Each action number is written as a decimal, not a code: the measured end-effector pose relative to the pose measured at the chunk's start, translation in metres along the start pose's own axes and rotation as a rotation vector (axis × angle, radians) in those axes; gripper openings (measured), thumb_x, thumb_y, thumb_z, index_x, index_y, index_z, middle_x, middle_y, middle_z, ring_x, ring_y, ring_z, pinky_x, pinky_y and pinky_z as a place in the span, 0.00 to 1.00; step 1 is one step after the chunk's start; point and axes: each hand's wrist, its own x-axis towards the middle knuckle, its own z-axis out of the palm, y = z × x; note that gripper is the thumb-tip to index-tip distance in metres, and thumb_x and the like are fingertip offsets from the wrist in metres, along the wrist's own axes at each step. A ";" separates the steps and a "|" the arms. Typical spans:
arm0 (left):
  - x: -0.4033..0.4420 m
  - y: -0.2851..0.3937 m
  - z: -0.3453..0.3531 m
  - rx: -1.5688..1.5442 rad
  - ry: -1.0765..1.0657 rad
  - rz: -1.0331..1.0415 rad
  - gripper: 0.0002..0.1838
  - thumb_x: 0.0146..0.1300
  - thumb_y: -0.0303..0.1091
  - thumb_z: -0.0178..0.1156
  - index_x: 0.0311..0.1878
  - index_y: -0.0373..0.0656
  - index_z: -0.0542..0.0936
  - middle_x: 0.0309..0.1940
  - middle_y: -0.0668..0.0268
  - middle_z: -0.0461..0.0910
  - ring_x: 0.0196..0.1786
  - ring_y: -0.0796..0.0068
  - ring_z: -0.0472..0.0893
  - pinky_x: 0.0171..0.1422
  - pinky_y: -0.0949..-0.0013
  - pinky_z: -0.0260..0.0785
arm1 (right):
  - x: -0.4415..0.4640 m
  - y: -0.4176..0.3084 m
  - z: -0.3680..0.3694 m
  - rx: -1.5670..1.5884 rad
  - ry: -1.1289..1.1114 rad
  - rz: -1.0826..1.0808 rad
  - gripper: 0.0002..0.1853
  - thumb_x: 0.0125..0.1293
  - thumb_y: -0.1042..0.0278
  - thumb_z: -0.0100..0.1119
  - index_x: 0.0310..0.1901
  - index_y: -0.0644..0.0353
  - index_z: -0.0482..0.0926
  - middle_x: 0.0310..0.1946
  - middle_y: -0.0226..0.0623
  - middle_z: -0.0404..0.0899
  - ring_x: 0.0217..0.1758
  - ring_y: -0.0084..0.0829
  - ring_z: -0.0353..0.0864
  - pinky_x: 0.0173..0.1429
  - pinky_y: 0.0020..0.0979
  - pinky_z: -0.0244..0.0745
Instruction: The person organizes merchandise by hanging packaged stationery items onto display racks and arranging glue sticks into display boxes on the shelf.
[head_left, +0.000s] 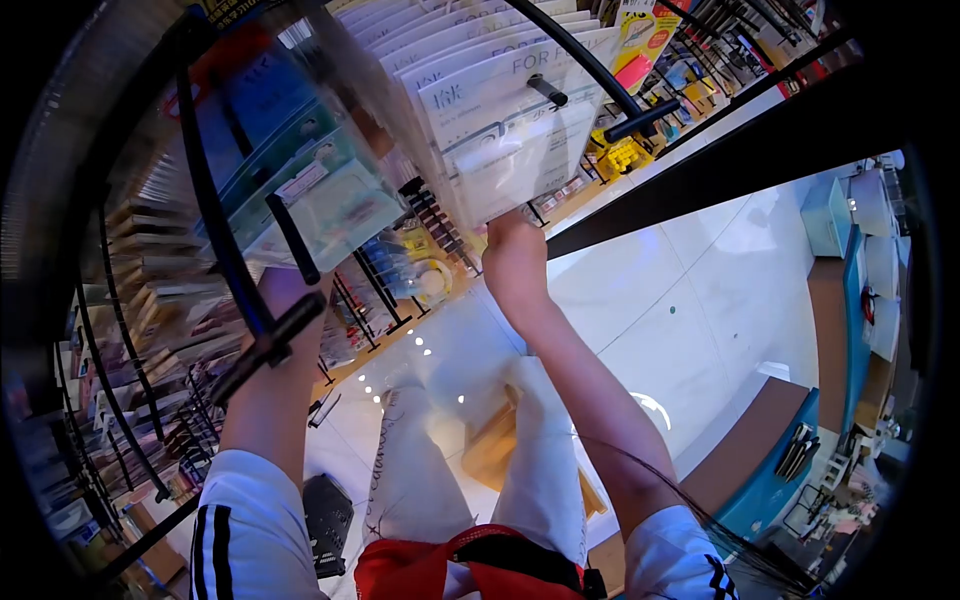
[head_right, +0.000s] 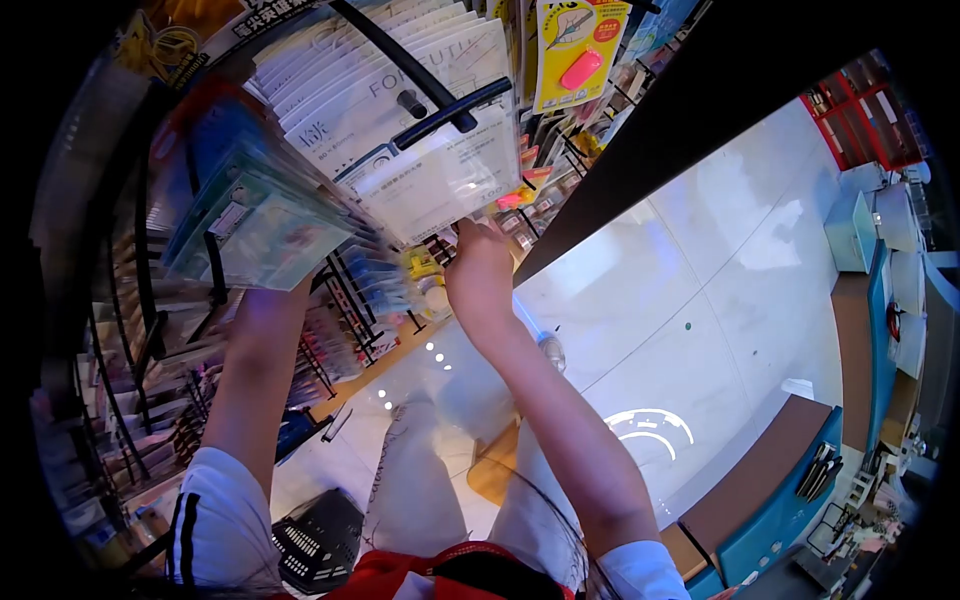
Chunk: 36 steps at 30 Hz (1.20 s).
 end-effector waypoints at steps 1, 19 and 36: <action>-0.001 0.002 0.000 0.001 -0.004 -0.004 0.11 0.57 0.28 0.49 0.43 0.37 0.72 0.37 0.50 0.73 0.42 0.46 0.73 0.46 0.54 0.66 | -0.003 0.003 0.006 -0.007 0.007 0.000 0.09 0.43 0.86 0.47 0.29 0.69 0.72 0.26 0.53 0.73 0.35 0.53 0.73 0.39 0.44 0.69; 0.036 0.011 0.038 0.019 -0.070 -0.147 0.11 0.56 0.27 0.49 0.42 0.37 0.72 0.36 0.50 0.73 0.42 0.46 0.74 0.46 0.54 0.67 | 0.005 0.025 -0.003 0.009 0.004 -0.107 0.13 0.62 0.66 0.49 0.45 0.62 0.73 0.46 0.45 0.72 0.46 0.46 0.73 0.48 0.40 0.70; -0.031 0.098 0.062 -0.487 0.097 -0.223 0.18 0.53 0.20 0.45 0.49 0.34 0.68 0.44 0.46 0.71 0.49 0.47 0.71 0.54 0.56 0.63 | 0.019 0.036 0.000 0.378 -0.109 -0.031 0.20 0.66 0.57 0.40 0.46 0.68 0.70 0.45 0.53 0.71 0.50 0.50 0.69 0.55 0.37 0.62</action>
